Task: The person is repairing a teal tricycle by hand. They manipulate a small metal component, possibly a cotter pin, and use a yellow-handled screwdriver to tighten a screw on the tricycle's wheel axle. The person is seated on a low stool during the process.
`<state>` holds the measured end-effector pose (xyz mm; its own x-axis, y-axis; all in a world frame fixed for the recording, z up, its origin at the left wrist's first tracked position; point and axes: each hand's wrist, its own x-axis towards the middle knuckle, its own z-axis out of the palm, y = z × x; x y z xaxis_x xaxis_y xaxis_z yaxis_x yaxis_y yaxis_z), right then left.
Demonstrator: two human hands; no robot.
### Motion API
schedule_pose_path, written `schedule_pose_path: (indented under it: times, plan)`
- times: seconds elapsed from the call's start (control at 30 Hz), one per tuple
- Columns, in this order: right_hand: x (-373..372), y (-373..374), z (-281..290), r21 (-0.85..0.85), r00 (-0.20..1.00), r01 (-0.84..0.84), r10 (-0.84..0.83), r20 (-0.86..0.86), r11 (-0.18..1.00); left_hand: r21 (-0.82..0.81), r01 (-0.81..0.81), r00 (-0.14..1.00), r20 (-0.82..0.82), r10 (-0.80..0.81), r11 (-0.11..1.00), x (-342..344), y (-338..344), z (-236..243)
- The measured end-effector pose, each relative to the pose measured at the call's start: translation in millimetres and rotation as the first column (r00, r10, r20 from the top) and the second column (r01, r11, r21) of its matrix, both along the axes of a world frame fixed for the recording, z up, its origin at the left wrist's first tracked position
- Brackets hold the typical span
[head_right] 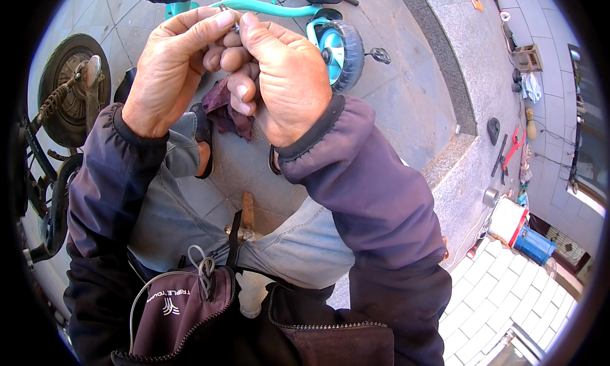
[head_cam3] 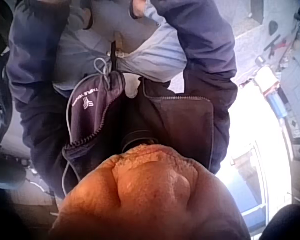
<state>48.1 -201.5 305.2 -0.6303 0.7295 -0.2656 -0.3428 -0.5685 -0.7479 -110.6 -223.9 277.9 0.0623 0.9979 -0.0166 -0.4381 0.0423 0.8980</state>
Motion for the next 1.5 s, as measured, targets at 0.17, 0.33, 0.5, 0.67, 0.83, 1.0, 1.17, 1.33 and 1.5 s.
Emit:
schedule_pose_path:
  times: [0.17,0.33,0.5,0.67,0.83,1.0,1.17,1.33,1.5]
  plan:
    - [-4,-1,-2,-0.036,0.998,0.054,-0.053,0.012,0.998,-0.021,-0.053,0.999,-0.012,0.053,0.998,4,-2,1]
    - [1,1,-2,-0.065,0.999,-0.020,0.018,-0.032,0.998,-0.058,-0.081,0.997,-0.022,0.080,0.995,6,-2,5]
    - [-5,-1,-4,-0.008,0.994,0.106,-0.106,-0.012,0.994,-0.026,-0.048,0.999,-0.001,0.048,0.999,4,0,2]
    - [0,3,-7,-0.029,0.995,0.032,-0.034,-0.089,0.999,-0.019,-0.037,0.999,-0.007,0.037,0.999,5,0,3]
    - [-3,0,-2,-0.037,0.996,0.088,-0.090,-0.031,0.995,-0.024,-0.044,0.999,-0.003,0.044,0.999,6,-1,3]
    - [-5,0,-4,-0.031,0.997,0.076,-0.076,-0.028,0.997,-0.005,-0.044,0.999,0.004,0.044,0.999,4,-1,2]
    - [1,3,-6,-0.120,0.992,-0.015,0.000,-0.124,0.993,0.000,-0.012,1.000,0.017,0.012,1.000,2,0,1]
    - [1,4,-5,-0.133,0.991,-0.031,0.013,-0.131,0.991,-0.036,-0.065,0.998,-0.007,0.065,0.997,6,-1,5]
    - [0,3,7,-0.188,0.993,-0.014,-0.009,-0.122,0.982,0.003,-0.063,0.998,-0.020,0.063,0.998,4,-1,2]
